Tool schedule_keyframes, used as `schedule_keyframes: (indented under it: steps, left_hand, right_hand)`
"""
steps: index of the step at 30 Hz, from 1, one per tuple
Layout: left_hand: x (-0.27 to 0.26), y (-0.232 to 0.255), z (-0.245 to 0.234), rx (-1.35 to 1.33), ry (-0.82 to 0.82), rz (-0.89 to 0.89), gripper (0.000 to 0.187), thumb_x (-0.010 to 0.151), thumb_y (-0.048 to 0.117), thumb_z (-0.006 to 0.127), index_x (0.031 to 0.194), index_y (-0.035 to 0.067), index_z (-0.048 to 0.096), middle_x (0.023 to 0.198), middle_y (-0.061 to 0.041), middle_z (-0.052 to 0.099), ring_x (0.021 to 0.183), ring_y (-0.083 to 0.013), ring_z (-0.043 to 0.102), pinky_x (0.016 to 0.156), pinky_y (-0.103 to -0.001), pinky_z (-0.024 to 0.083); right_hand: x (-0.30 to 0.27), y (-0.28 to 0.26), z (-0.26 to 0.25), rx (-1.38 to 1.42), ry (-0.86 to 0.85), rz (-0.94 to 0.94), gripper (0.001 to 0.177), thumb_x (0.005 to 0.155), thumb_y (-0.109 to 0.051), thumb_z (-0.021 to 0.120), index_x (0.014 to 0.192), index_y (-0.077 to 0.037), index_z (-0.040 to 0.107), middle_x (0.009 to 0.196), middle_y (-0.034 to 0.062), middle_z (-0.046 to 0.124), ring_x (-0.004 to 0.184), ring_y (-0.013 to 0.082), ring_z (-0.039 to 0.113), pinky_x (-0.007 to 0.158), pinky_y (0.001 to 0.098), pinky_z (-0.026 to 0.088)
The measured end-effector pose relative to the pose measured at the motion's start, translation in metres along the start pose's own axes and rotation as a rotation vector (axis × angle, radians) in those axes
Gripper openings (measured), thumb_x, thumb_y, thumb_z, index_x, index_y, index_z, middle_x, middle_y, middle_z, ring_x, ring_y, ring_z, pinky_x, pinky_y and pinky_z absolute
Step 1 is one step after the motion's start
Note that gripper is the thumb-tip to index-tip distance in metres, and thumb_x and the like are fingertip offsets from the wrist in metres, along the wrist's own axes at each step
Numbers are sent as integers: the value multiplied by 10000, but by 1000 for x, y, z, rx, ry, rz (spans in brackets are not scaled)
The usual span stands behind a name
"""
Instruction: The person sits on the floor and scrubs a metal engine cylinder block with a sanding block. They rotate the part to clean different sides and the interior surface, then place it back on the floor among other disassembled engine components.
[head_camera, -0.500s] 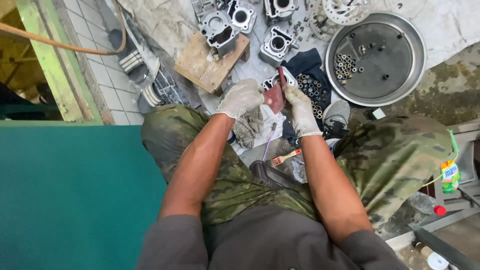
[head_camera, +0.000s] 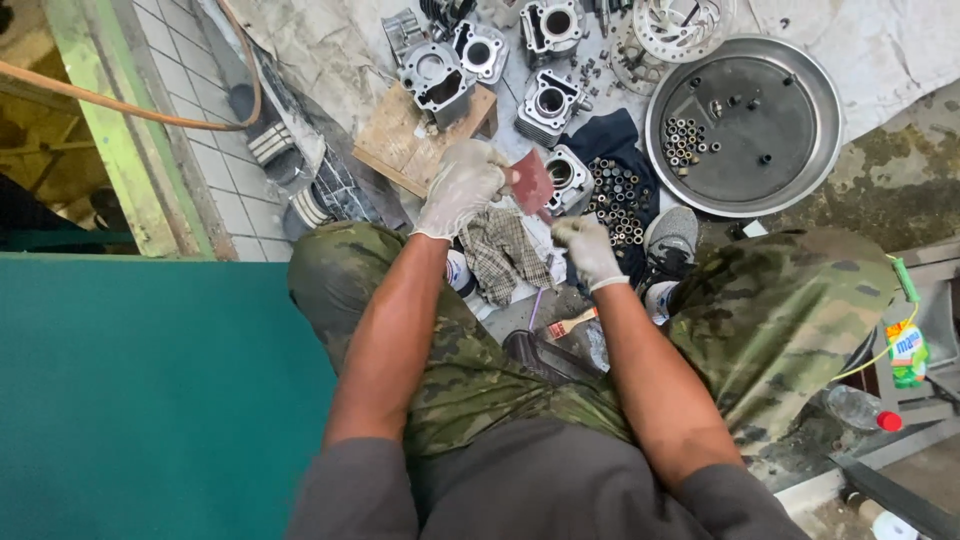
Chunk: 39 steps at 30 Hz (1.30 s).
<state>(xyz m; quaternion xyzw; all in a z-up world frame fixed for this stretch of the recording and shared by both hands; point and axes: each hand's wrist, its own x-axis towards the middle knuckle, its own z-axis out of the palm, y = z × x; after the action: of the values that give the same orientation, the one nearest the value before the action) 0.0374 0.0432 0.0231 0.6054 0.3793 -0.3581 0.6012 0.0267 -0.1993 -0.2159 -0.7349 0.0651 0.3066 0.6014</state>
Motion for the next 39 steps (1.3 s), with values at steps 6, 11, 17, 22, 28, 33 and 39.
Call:
schedule_keyframes:
  steps: [6,11,17,22,28,33,39]
  left_hand:
    - [19,-13,5,328,490,-123,238,890,386,693,1073,253,765,857,19,783,857,-123,766,772,-227,584]
    - [58,-61,-8,611,746,300,238,776,521,707,1006,489,755,963,117,761,995,-191,748,845,-372,624]
    - [65,-68,-4,638,883,354,198,733,485,709,927,471,748,877,98,731,928,-211,739,805,-394,615]
    - [75,-65,-6,665,999,395,167,698,455,710,861,457,743,806,83,707,873,-227,731,772,-411,609]
    - [76,-78,3,700,1152,458,128,651,416,712,775,439,735,712,63,674,800,-250,720,729,-434,599]
    - [80,-81,8,740,1302,525,95,604,377,713,688,420,728,618,43,641,726,-272,710,686,-457,590]
    - [82,-84,12,775,1458,597,77,557,338,715,601,401,721,524,23,609,653,-294,700,642,-481,581]
  right_hand:
    - [72,127,11,29,-212,209,279,1017,-240,610,1261,-136,698,1029,48,775,874,159,764,733,304,593]
    - [27,63,3,168,-225,251,328,999,-163,596,1322,-148,651,1123,27,760,949,169,765,794,329,634]
    - [14,31,1,233,-244,199,337,1016,-176,545,1340,-122,621,1131,50,763,930,147,769,776,294,640]
    - [14,35,3,245,-274,232,323,997,-165,567,1314,-154,627,1107,68,777,909,178,786,734,304,651]
    - [5,13,6,217,-286,177,408,925,-178,750,1319,-146,652,1143,68,769,981,202,773,817,340,639]
    - [1,8,8,265,-247,205,312,974,-171,619,1281,-135,663,1093,56,772,900,169,780,734,296,658]
    - [23,48,7,73,-251,97,366,877,-140,759,1240,-120,711,1009,49,777,841,141,772,696,250,641]
